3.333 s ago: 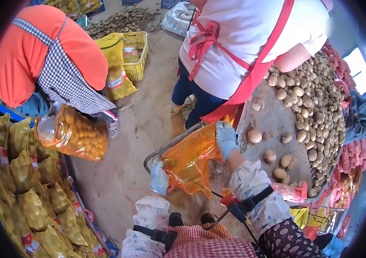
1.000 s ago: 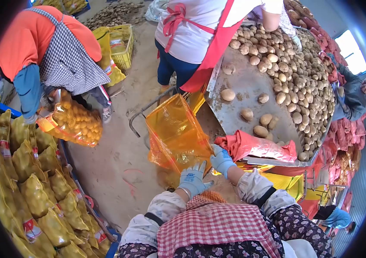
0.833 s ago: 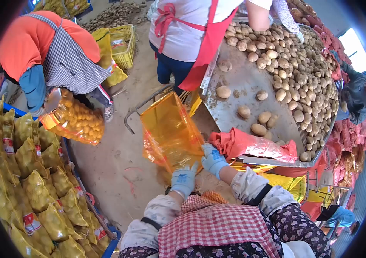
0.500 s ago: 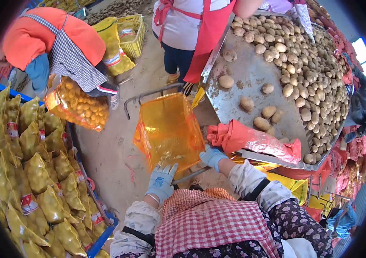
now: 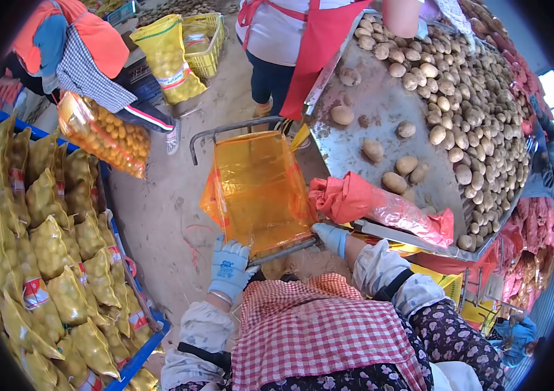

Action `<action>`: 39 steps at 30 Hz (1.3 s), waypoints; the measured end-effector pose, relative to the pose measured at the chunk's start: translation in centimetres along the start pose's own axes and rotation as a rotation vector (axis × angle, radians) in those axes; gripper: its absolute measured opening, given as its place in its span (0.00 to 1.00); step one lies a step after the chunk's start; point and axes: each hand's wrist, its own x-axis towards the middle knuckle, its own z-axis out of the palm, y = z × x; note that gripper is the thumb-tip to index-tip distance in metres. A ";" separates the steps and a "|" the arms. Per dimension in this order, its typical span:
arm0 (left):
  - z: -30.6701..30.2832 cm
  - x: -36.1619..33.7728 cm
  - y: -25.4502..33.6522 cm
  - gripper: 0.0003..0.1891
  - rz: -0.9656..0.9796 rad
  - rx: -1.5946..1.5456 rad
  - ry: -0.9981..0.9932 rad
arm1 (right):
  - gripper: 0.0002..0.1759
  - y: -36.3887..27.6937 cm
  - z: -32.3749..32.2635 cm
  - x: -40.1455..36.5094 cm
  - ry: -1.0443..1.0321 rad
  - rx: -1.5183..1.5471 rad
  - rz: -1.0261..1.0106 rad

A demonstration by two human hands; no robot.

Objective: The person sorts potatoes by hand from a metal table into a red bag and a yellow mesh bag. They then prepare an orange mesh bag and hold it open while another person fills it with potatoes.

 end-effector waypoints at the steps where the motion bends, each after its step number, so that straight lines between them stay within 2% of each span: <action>1: -0.1 -0.1 0.1 0.25 -0.005 0.000 -0.002 | 0.16 0.0 0.1 0.2 0.077 -0.128 -0.028; 2: -0.2 -0.4 0.2 0.25 -0.045 -0.015 -0.032 | 0.15 0.1 0.3 0.3 0.154 -0.255 -0.057; 3: -0.2 -0.7 0.3 0.25 -0.087 -0.030 -0.063 | 0.15 1.1 0.5 1.6 0.149 -0.258 -0.054; 4: 0.2 -1.1 0.4 0.25 -0.095 -0.030 -0.067 | 0.14 2.9 0.7 4.0 0.126 0.046 0.021; 5: 1.0 -1.5 0.4 0.23 -0.124 -0.055 0.014 | 0.13 3.1 1.2 4.4 0.099 0.348 0.098; 6: 1.7 -2.0 0.2 0.22 -0.155 -0.077 0.094 | 0.13 3.4 1.3 4.4 0.087 0.344 0.104; 7: 2.4 -2.3 0.3 0.22 -0.167 -0.070 0.088 | 0.12 1.9 1.6 2.4 0.110 0.354 0.127; 9: 3.7 -2.3 0.4 0.19 -0.158 -0.080 0.297 | 0.11 0.5 1.9 0.8 0.126 0.362 0.151; 12: 4.4 -2.1 0.0 0.16 -0.162 -0.158 0.306 | 0.12 0.7 1.1 1.0 0.107 0.334 0.105; 16: 4.0 -1.5 0.1 0.14 -0.192 -0.229 0.253 | 0.11 1.7 0.6 2.1 0.035 0.383 0.063; 19: 3.1 -0.8 0.9 0.13 -0.139 -0.186 0.304 | 0.11 1.4 0.6 2.8 0.049 0.333 0.031; 21: 2.6 -0.8 1.6 0.14 -0.101 -0.044 0.319 | 0.12 2.3 0.5 3.1 0.065 0.288 0.000; 25: 3.6 -1.2 1.0 0.14 -0.109 -0.058 0.280 | 0.13 2.9 0.4 4.4 0.005 0.313 0.004; 27: 5.1 -1.6 0.0 0.16 -0.207 -0.318 0.295 | 0.14 2.8 0.4 4.2 0.011 0.298 0.011; 28: 4.8 -1.4 -0.3 0.16 -0.209 -0.314 0.299 | 0.14 2.7 0.4 4.3 -0.041 0.336 0.031; 30: 4.3 -1.0 -0.6 0.18 -0.385 -0.461 0.069 | 0.15 3.1 0.3 4.2 -0.092 0.376 0.056; 31: 4.3 -1.3 -0.5 0.18 -0.385 -0.460 0.070 | 0.14 3.0 0.2 4.0 -0.178 0.490 -0.003; 32: 4.4 -1.5 -0.3 0.18 -0.304 -0.363 0.208 | 0.12 2.6 -0.2 3.8 -0.262 0.604 -0.072; 33: 4.6 -1.4 0.0 0.20 -0.216 -0.266 0.345 | 0.12 2.5 -0.4 3.6 -0.256 0.609 -0.086; 34: 4.4 -1.6 0.9 0.20 -0.199 -0.267 0.349 | 0.13 2.3 -0.1 2.8 -0.109 0.582 -0.086; 35: 3.7 -1.8 2.2 0.25 -0.246 -0.198 0.394 | 0.13 2.4 -0.2 2.2 0.038 0.557 -0.085; 36: 3.0 -1.5 3.2 0.30 -0.294 -0.129 0.442 | 0.16 3.4 -1.0 3.0 0.026 0.566 -0.069; 37: 1.7 -0.5 4.4 0.30 -0.276 -0.127 0.449 | 0.16 3.9 -2.0 2.3 0.032 0.577 -0.084; 39: -0.3 1.3 6.9 0.36 -0.183 0.175 0.092 | 0.17 4.9 -4.0 -0.2 -0.060 0.360 -0.141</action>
